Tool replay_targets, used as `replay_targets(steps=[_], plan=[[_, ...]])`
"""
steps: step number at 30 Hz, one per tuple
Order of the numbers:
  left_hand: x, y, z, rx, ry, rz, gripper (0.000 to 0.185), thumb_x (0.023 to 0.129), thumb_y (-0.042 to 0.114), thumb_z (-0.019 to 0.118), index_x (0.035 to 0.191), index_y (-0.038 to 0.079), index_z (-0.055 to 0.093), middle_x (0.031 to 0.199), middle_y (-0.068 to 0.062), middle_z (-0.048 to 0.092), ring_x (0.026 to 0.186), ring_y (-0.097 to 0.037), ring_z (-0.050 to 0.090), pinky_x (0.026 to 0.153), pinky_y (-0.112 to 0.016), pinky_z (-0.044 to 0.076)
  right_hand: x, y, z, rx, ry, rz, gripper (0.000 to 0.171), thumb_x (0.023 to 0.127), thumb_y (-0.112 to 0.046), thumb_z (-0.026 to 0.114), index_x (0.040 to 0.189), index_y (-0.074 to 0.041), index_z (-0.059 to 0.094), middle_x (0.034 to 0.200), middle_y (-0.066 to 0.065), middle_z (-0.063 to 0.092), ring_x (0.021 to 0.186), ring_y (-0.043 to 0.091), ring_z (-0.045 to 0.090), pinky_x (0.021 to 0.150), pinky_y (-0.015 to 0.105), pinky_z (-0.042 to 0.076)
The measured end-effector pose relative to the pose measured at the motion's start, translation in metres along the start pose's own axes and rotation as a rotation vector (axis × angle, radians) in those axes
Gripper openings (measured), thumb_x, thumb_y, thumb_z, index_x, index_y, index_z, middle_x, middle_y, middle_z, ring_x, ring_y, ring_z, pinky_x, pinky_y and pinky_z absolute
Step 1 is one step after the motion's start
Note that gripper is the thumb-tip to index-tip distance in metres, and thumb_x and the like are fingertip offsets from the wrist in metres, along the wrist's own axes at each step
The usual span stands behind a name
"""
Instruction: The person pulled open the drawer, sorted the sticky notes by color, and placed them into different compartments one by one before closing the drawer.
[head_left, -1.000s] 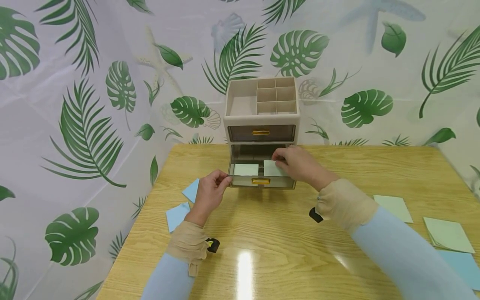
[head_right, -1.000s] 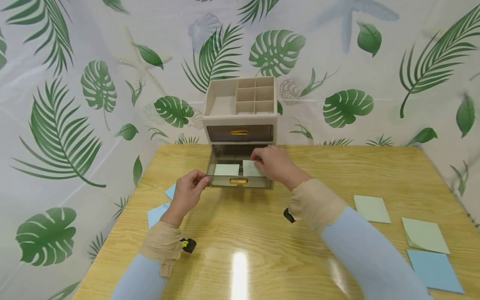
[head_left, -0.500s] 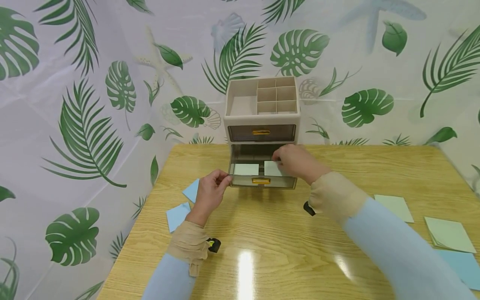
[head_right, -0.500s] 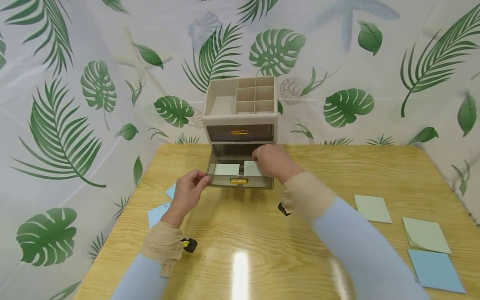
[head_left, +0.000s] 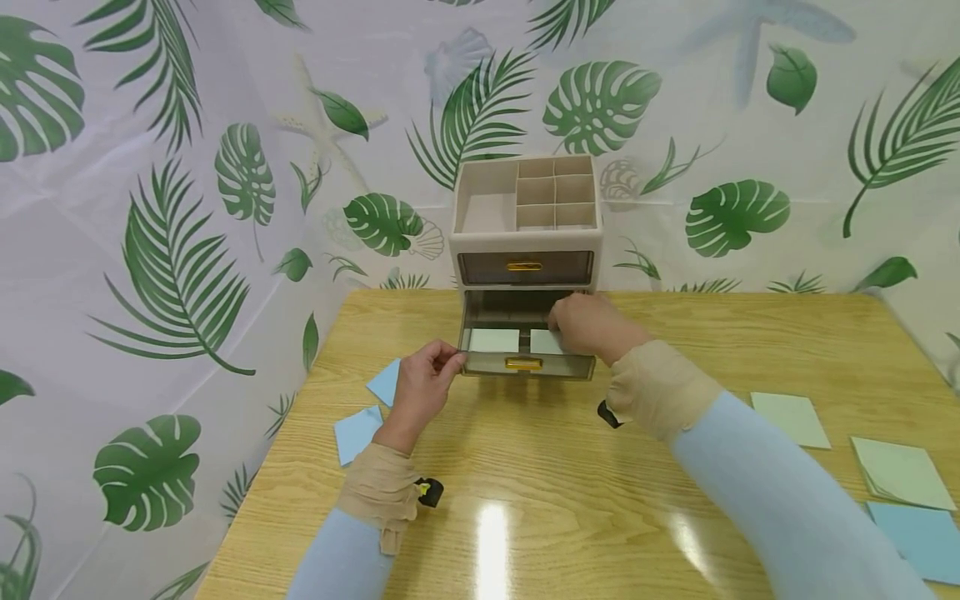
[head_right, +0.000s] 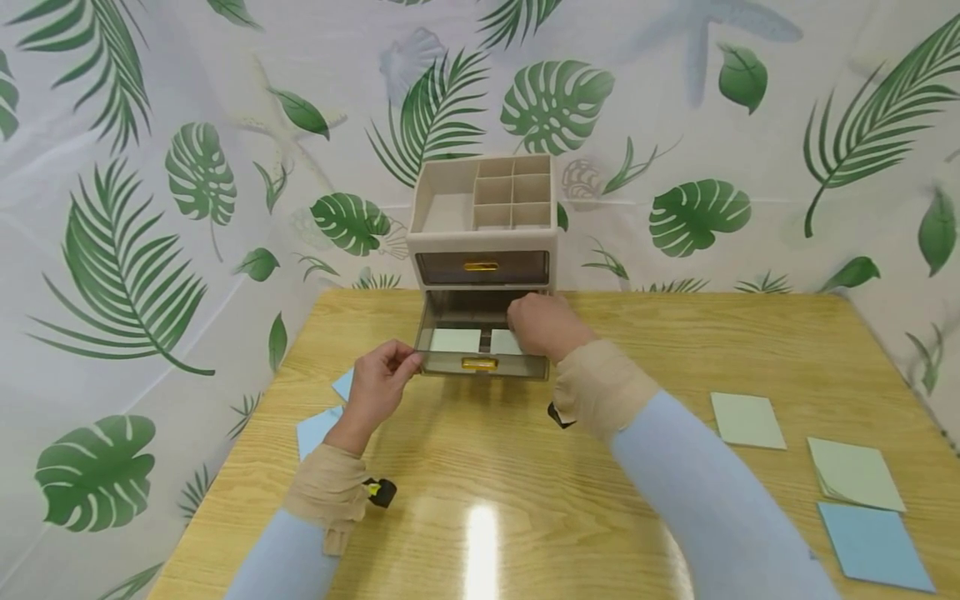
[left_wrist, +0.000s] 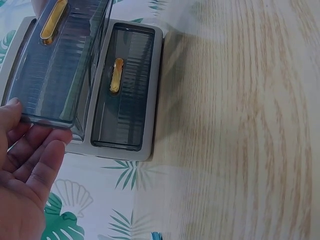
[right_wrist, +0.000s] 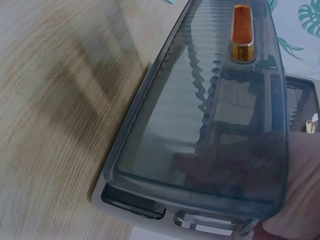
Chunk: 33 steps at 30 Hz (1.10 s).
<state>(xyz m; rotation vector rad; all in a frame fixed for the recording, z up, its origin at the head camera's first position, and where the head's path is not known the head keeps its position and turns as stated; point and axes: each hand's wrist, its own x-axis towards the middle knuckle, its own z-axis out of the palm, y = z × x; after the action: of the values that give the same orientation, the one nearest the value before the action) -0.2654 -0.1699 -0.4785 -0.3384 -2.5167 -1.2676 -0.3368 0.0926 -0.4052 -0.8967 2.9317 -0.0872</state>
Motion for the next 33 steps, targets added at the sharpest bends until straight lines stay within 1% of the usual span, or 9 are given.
replay_targets(steps=[2,5,10,14,18,21,23,27,33], plan=[[-0.001,0.0,0.0,-0.001,0.001,-0.001,0.014,0.095,0.027,0.061,0.092,0.014,0.067,0.078,0.003,0.066,0.071,-0.01,0.06,0.064,-0.029,0.05,0.0,-0.001,0.0,-0.001,-0.004,0.012,0.021,0.085,0.002,0.057,0.086,-0.012,0.073,0.089,0.005,0.069,0.079,0.024,0.062,0.073,0.051,0.049],[-0.001,0.0,0.0,-0.005,-0.005,-0.011,0.014,0.095,0.027,0.061,0.093,0.014,0.067,0.08,0.002,0.066,0.072,-0.01,0.06,0.065,-0.029,0.051,0.0,-0.001,0.001,0.028,-0.008,0.036,0.022,0.087,-0.001,0.059,0.099,-0.01,0.074,0.101,0.008,0.07,0.094,0.03,0.064,0.085,0.058,0.045],[-0.002,0.0,0.0,-0.011,-0.012,-0.02,0.014,0.095,0.026,0.061,0.094,0.014,0.066,0.081,0.0,0.067,0.073,-0.01,0.06,0.066,-0.03,0.051,-0.009,-0.001,0.001,0.094,0.069,0.002,0.026,0.091,-0.011,0.064,0.116,-0.009,0.068,0.114,0.01,0.066,0.105,0.032,0.061,0.089,0.056,0.044],[-0.002,0.0,0.001,-0.007,-0.012,-0.021,0.014,0.095,0.027,0.061,0.094,0.014,0.067,0.081,0.002,0.067,0.073,-0.01,0.06,0.066,-0.03,0.051,-0.03,0.001,0.001,0.21,0.254,-0.069,0.022,0.093,-0.014,0.064,0.113,-0.006,0.068,0.108,0.009,0.066,0.098,0.027,0.062,0.085,0.046,0.048],[-0.002,0.001,0.001,-0.004,-0.006,-0.02,0.014,0.096,0.026,0.061,0.094,0.014,0.067,0.081,0.003,0.066,0.075,-0.011,0.061,0.069,-0.029,0.052,-0.059,0.008,0.004,0.347,0.539,-0.125,0.012,0.091,-0.006,0.064,0.102,-0.006,0.069,0.096,0.004,0.068,0.084,0.02,0.063,0.071,0.037,0.051],[-0.003,0.001,0.001,-0.008,-0.002,-0.027,0.013,0.096,0.025,0.062,0.094,0.013,0.067,0.082,0.003,0.066,0.077,-0.012,0.062,0.071,-0.029,0.053,-0.082,0.02,0.008,0.413,0.715,-0.108,0.01,0.09,-0.002,0.065,0.097,-0.008,0.069,0.09,0.001,0.069,0.078,0.015,0.063,0.066,0.029,0.05],[-0.004,0.001,0.001,-0.015,-0.006,-0.038,0.013,0.095,0.025,0.062,0.094,0.013,0.067,0.082,0.002,0.067,0.077,-0.012,0.062,0.071,-0.029,0.053,-0.098,0.031,0.013,0.456,0.755,-0.036,0.01,0.09,-0.005,0.066,0.099,-0.008,0.069,0.089,0.0,0.069,0.076,0.011,0.062,0.066,0.021,0.048],[-0.007,-0.002,0.001,-0.038,-0.018,-0.051,0.014,0.095,0.025,0.062,0.095,0.012,0.067,0.084,-0.002,0.069,0.077,-0.011,0.063,0.07,-0.029,0.053,-0.134,0.061,0.028,0.491,0.659,0.18,0.015,0.096,-0.02,0.062,0.105,-0.01,0.067,0.087,0.0,0.066,0.074,0.007,0.056,0.062,0.017,0.043],[-0.008,-0.005,0.002,-0.05,-0.009,-0.047,0.014,0.096,0.024,0.061,0.096,0.011,0.067,0.085,-0.003,0.07,0.076,-0.011,0.063,0.069,-0.028,0.053,-0.182,0.116,0.059,0.518,0.285,0.403,0.048,0.1,-0.043,0.047,0.122,-0.002,0.057,0.105,0.017,0.062,0.091,0.031,0.058,0.067,0.04,0.048]])
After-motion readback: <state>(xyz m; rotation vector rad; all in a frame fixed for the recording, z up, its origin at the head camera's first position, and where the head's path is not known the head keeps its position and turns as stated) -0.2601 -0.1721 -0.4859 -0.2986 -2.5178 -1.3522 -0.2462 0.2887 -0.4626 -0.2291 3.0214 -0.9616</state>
